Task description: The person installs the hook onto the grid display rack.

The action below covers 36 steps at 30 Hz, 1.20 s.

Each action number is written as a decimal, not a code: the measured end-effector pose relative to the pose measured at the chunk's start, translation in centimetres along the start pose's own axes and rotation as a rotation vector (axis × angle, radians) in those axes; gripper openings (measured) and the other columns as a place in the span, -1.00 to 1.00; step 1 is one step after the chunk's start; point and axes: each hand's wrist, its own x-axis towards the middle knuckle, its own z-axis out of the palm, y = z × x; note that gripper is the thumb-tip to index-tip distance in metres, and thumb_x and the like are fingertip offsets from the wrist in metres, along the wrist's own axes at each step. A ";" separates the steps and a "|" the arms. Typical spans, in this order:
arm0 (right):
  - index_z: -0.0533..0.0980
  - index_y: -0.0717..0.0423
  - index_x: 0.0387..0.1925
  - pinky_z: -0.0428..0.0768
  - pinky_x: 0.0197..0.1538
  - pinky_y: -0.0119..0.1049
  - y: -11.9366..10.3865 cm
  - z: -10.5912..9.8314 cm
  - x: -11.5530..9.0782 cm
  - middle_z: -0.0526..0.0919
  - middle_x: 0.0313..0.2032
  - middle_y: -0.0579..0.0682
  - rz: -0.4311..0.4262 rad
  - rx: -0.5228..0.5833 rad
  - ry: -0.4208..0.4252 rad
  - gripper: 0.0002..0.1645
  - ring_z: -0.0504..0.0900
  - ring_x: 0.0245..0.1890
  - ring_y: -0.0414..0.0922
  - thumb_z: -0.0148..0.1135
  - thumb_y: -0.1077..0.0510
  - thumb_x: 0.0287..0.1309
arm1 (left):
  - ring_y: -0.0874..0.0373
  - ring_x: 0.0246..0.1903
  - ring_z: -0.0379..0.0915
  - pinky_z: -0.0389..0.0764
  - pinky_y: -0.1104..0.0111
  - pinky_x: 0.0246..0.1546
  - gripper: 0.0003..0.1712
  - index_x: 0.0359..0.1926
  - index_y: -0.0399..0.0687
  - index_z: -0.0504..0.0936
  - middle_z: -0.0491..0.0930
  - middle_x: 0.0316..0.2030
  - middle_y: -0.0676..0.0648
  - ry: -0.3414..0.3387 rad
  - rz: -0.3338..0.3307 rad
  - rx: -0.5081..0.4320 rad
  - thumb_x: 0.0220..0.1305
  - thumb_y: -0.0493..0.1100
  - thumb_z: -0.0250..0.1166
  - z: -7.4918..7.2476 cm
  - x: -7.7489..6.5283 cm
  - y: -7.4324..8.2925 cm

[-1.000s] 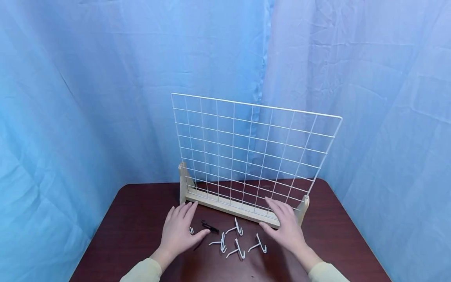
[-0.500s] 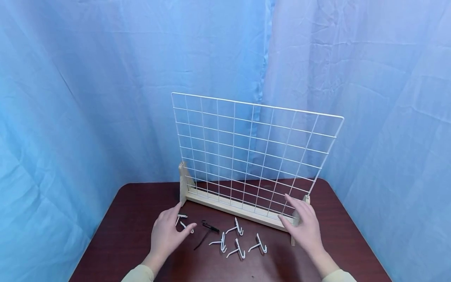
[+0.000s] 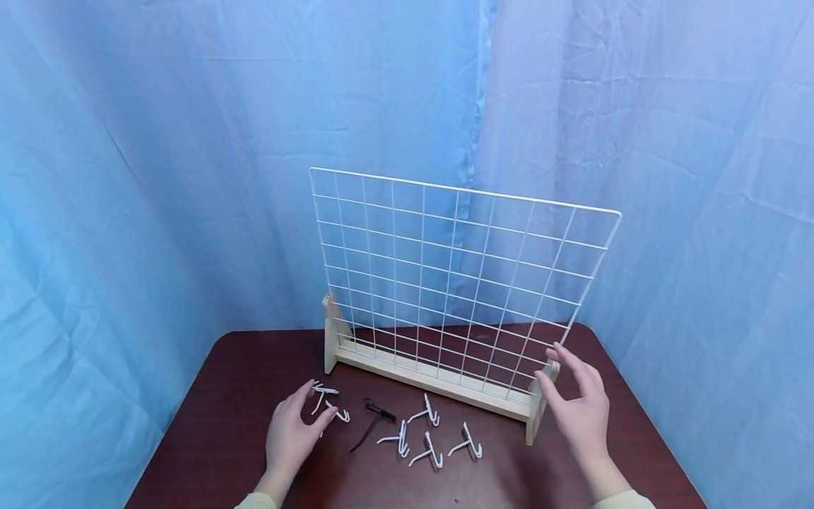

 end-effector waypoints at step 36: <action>0.49 0.27 0.23 0.50 -0.01 -0.49 0.5 -0.1 2.0 0.69 -0.09 -0.01 0.469 0.369 0.165 -0.43 0.58 -0.08 -0.12 0.29 0.47 0.16 | -0.07 -0.29 0.59 0.43 0.36 -0.15 -0.48 -0.09 -0.21 0.73 0.74 -0.31 -0.10 0.195 -0.115 -0.210 -0.20 -0.37 0.61 4.7 -3.5 -4.2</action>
